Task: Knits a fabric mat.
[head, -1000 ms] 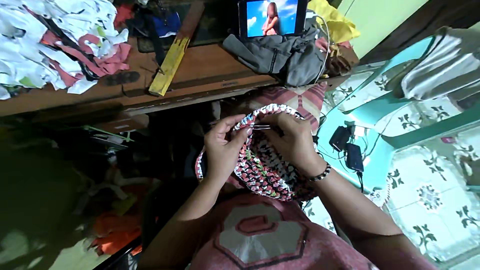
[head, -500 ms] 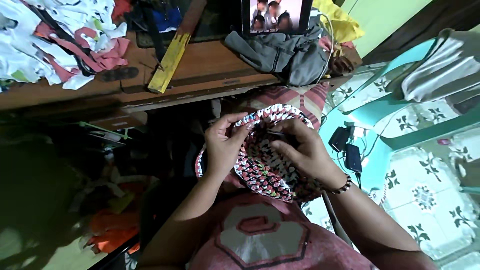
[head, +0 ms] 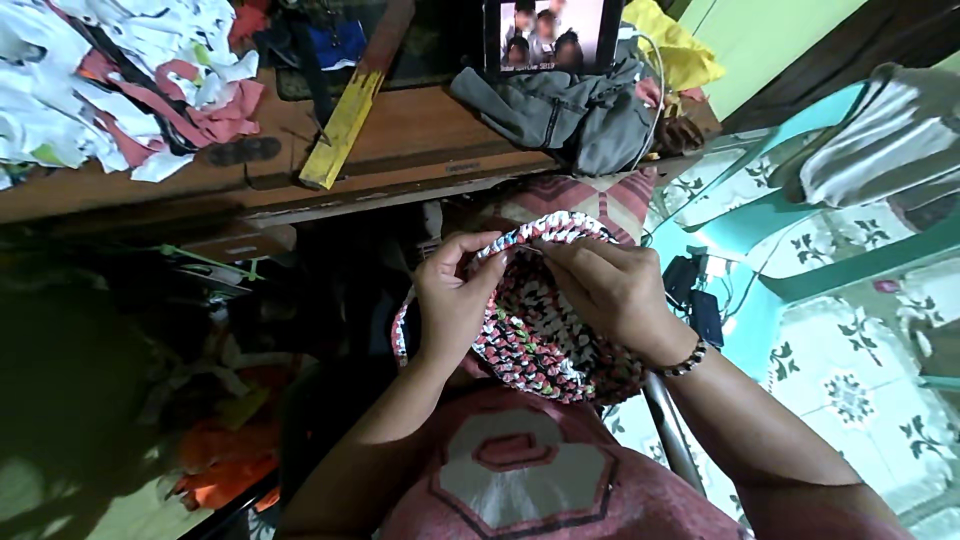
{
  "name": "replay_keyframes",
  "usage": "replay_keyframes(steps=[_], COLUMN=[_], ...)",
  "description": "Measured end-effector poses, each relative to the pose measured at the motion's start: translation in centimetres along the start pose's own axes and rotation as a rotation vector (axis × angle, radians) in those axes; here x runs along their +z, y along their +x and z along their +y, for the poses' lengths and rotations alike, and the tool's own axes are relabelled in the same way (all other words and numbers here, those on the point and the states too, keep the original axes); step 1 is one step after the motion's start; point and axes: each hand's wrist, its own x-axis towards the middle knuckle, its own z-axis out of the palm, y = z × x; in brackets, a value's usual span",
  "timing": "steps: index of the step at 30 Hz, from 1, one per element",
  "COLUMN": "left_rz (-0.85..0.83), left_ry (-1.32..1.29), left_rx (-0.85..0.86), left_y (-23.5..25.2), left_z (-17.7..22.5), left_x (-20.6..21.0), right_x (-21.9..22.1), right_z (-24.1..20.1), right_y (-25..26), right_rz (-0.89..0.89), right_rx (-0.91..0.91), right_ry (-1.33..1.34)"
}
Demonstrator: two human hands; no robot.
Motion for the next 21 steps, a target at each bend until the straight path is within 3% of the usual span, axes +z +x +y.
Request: replay_keyframes(steps=[11, 16, 21], left_rz=[-0.008, 0.017, 0.020], left_ry=[0.057, 0.065, 0.050], left_rx=[0.075, 0.076, 0.092], left_y=[-0.4, -0.3, -0.4], left_z=[0.7, 0.4, 0.1], left_x=[0.7, 0.3, 0.4], right_x=[0.0, -0.9, -1.0], right_z=[-1.6, -2.2, -2.2], right_y=[1.4, 1.8, 0.8], right_rz=[-0.038, -0.067, -0.005], right_rx=[-0.065, 0.067, -0.006], right_ry=[-0.128, 0.072, 0.200])
